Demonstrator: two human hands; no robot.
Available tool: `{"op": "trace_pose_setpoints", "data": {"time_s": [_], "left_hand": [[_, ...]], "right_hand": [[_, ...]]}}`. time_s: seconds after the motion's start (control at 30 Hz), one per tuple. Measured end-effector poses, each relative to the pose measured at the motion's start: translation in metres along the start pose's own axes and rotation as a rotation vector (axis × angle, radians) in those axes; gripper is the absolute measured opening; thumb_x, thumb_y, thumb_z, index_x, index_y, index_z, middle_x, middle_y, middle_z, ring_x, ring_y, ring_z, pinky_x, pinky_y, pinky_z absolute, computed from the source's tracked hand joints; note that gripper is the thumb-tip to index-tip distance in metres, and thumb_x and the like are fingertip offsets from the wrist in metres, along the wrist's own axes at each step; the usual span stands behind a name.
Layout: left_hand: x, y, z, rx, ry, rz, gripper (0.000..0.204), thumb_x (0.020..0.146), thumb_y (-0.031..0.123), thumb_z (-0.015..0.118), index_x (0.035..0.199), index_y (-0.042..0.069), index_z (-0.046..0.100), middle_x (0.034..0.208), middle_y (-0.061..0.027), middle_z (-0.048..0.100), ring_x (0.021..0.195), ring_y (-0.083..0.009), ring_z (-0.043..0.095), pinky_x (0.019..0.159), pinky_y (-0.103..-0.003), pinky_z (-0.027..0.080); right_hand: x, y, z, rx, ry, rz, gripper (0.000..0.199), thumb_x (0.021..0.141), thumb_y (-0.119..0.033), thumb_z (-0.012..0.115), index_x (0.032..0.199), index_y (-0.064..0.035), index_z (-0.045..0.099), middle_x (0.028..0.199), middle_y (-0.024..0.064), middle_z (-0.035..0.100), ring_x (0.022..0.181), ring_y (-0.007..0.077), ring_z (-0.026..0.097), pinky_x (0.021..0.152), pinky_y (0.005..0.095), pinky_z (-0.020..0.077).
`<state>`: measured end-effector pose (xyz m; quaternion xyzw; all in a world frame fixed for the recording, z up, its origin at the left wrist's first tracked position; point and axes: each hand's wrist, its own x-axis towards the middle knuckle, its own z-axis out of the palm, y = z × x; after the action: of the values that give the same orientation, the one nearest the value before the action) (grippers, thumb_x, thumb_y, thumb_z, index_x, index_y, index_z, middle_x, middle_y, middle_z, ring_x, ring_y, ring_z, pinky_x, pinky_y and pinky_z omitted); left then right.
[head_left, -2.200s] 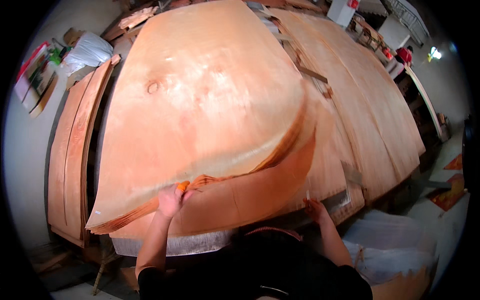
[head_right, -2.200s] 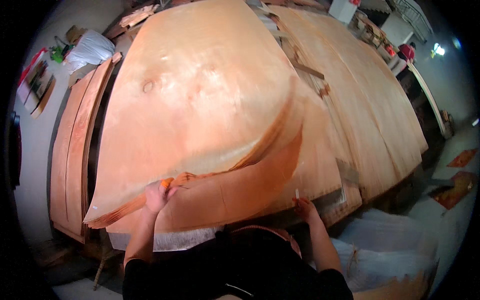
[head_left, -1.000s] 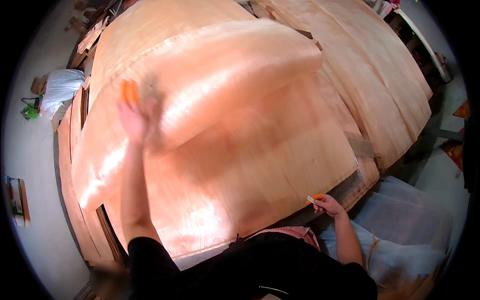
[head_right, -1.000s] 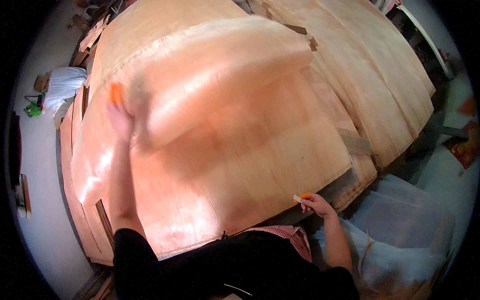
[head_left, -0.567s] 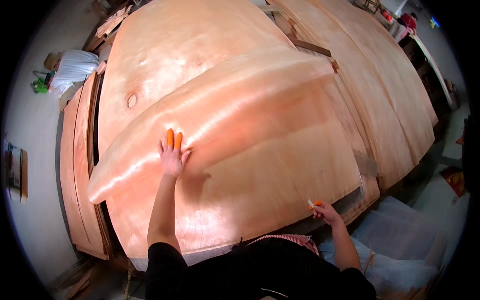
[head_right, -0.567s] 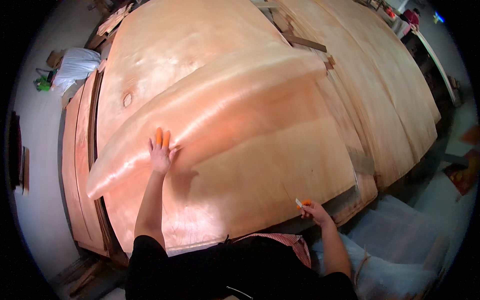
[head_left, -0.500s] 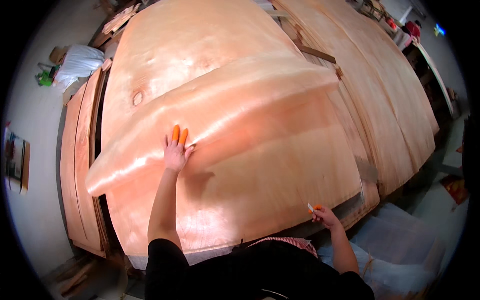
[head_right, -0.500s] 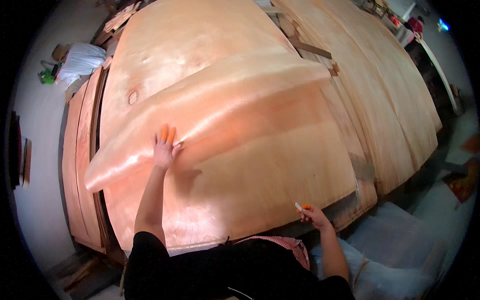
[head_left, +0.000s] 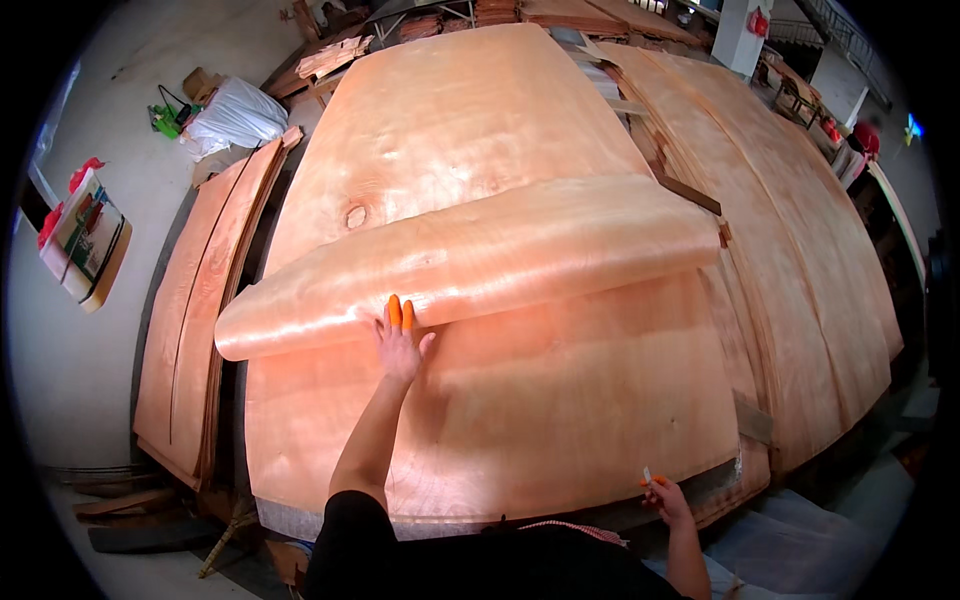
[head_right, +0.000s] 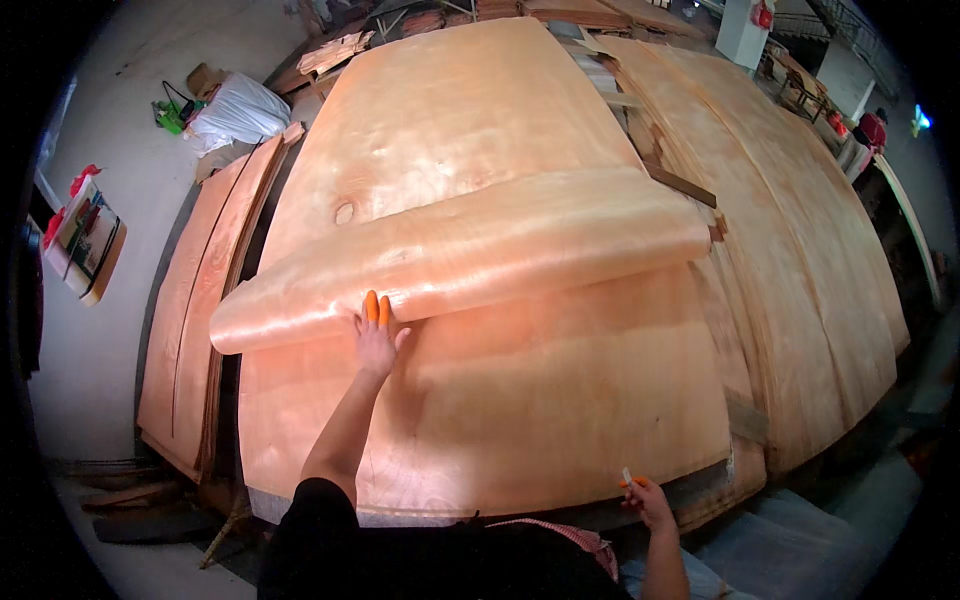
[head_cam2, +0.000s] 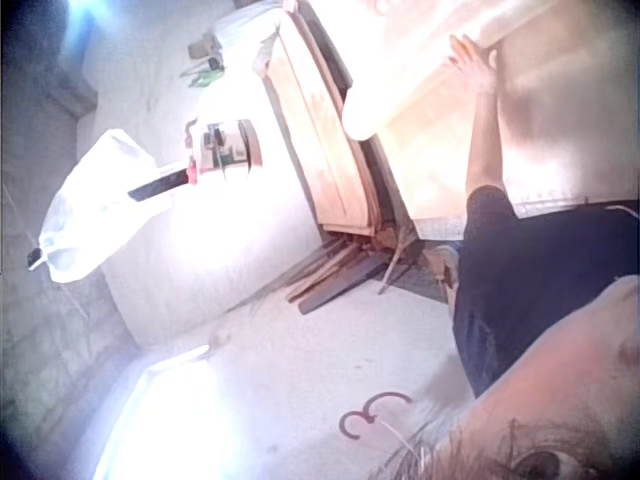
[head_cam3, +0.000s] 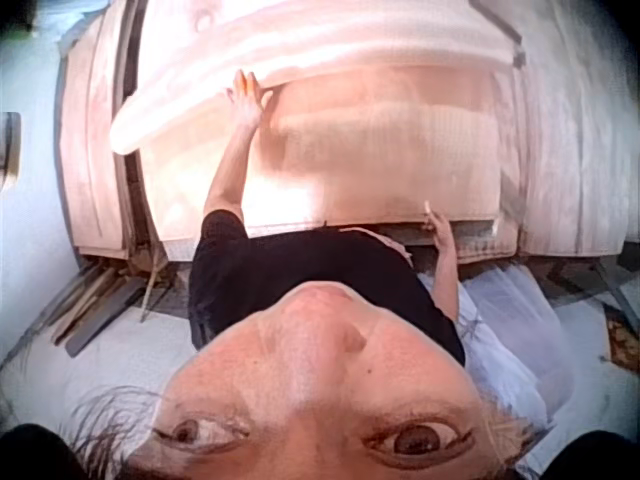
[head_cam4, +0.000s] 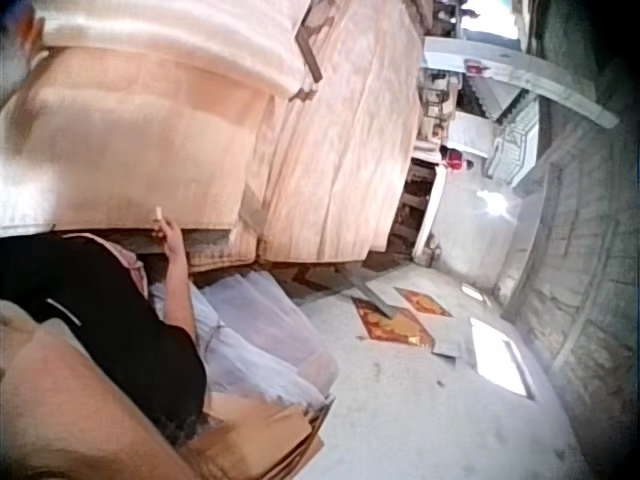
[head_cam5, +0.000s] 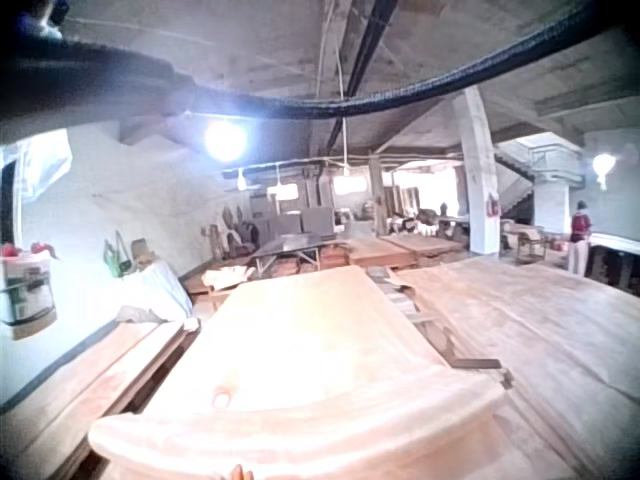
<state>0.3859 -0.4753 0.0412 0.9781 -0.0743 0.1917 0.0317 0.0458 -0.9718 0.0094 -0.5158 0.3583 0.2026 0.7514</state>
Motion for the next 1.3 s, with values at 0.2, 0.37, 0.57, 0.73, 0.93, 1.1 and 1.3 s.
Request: {"op": "trace_pose_setpoints", "data": {"time_s": [0.2, 0.37, 0.57, 0.73, 0.93, 1.1, 1.3], "left_hand": [[0.041, -0.019, 0.009, 0.036, -0.192, -0.073, 0.072, 0.082, 0.057, 0.045, 0.134, 0.009, 0.033, 0.141, -0.0128, 0.026, 0.132, -0.0289, 0.020, 0.103, -0.054, 0.018], [0.058, -0.030, 0.015, 0.112, 0.181, 0.120, 0.061, 0.083, 0.039, 0.056, 0.131, 0.008, 0.036, 0.134, -0.0166, 0.037, 0.123, -0.0332, 0.034, 0.097, -0.052, 0.027], [-0.051, 0.057, -0.010, -0.354, -0.007, 0.325, 0.062, 0.081, 0.027, 0.061, 0.130, 0.000, 0.035, 0.136, -0.0203, 0.033, 0.121, -0.0357, 0.035, 0.097, -0.045, 0.028], [-0.156, 0.139, 0.010, -0.323, -0.414, 0.361, 0.069, 0.079, 0.032, 0.060, 0.131, -0.003, 0.033, 0.140, -0.0222, 0.026, 0.129, -0.0343, 0.025, 0.104, -0.049, 0.019], [-0.191, 0.237, -0.008, -0.450, -0.623, 0.480, 0.072, 0.080, 0.039, 0.057, 0.132, -0.003, 0.032, 0.142, -0.0203, 0.022, 0.133, -0.0321, 0.019, 0.109, -0.043, 0.013], [-0.189, 0.291, -0.023, -0.501, -0.804, 0.622, 0.073, 0.079, 0.041, 0.057, 0.132, -0.002, 0.032, 0.142, -0.0198, 0.023, 0.132, -0.0310, 0.020, 0.109, -0.038, 0.016], [-0.180, 0.319, -0.029, -0.512, -0.804, 0.702, 0.068, 0.079, 0.039, 0.057, 0.130, 0.000, 0.035, 0.138, -0.0181, 0.030, 0.128, -0.0305, 0.028, 0.105, -0.038, 0.024]], "right_hand": [[-0.001, 0.003, 0.001, 0.035, -0.019, -0.039, 0.017, 0.089, -0.016, 0.052, 0.096, -0.0021, 0.060, 0.067, 0.0008, 0.053, 0.056, 0.0085, 0.049, 0.058, 0.0260, 0.0482], [0.010, 0.011, -0.007, 0.035, -0.054, -0.096, 0.018, 0.090, -0.018, 0.050, 0.098, -0.0037, 0.056, 0.065, -0.0005, 0.052, 0.050, 0.0051, 0.043, 0.049, 0.0191, 0.0394], [0.015, -0.014, -0.017, -0.177, 0.066, -0.271, 0.025, 0.091, -0.015, 0.047, 0.113, -0.0022, 0.052, 0.068, 0.0010, 0.052, 0.058, 0.0080, 0.046, 0.054, 0.0217, 0.0402], [0.046, -0.020, -0.036, -0.155, 0.122, -0.199, 0.017, 0.091, -0.016, 0.050, 0.098, -0.0025, 0.057, 0.068, -0.0004, 0.053, 0.054, 0.0052, 0.043, 0.049, 0.0198, 0.0378], [0.075, -0.039, -0.014, -0.239, -0.120, -0.094, 0.013, 0.089, -0.016, 0.052, 0.096, -0.0056, 0.055, 0.073, -0.0001, 0.057, 0.053, 0.0050, 0.044, 0.046, 0.0185, 0.0348], [0.082, -0.051, 0.014, -0.325, -0.206, -0.025, 0.012, 0.087, -0.017, 0.053, 0.093, -0.0065, 0.052, 0.067, 0.0010, 0.055, 0.050, 0.0070, 0.043, 0.042, 0.0213, 0.0308], [0.092, -0.057, 0.015, -0.416, -0.216, 0.008, 0.013, 0.086, -0.016, 0.055, 0.090, -0.0046, 0.052, 0.066, 0.0023, 0.055, 0.051, 0.0098, 0.046, 0.043, 0.0231, 0.0331]]}}
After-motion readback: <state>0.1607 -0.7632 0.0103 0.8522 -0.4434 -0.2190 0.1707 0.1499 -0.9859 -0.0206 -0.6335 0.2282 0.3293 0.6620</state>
